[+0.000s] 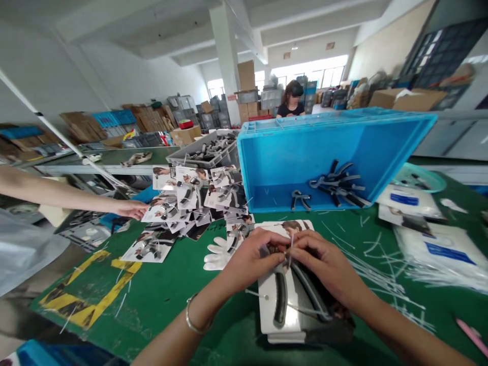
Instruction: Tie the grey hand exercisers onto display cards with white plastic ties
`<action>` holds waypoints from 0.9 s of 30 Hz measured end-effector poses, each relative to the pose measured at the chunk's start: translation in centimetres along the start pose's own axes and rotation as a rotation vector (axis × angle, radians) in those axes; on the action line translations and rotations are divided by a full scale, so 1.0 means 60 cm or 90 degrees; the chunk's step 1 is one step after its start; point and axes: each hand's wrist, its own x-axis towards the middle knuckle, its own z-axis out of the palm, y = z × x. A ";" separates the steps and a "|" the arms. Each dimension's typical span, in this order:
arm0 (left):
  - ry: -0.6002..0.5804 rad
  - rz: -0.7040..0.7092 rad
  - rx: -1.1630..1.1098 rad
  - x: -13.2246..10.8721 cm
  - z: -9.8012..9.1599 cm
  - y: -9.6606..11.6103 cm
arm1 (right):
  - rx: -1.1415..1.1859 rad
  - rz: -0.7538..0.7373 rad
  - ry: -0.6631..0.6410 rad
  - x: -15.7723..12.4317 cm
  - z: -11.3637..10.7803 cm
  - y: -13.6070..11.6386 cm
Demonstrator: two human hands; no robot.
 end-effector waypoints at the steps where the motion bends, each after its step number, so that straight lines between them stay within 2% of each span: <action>1: 0.009 -0.001 0.007 0.001 0.002 -0.003 | 0.003 0.013 0.004 -0.001 -0.001 0.001; 3: 0.032 0.016 0.034 0.005 0.007 -0.008 | -0.019 0.027 0.001 -0.005 -0.002 0.001; 6: 0.052 0.041 0.029 0.009 0.013 -0.014 | -0.069 0.022 -0.047 -0.011 -0.004 -0.001; 10: 0.052 0.000 -0.031 0.007 0.017 -0.019 | -0.097 0.017 -0.115 -0.015 -0.007 -0.002; 15: 0.074 -0.044 -0.068 0.005 0.021 -0.020 | -0.101 0.014 -0.148 -0.011 -0.009 -0.002; 27: 0.080 -0.051 -0.073 0.000 0.023 -0.020 | -0.074 0.058 -0.157 0.001 -0.005 -0.014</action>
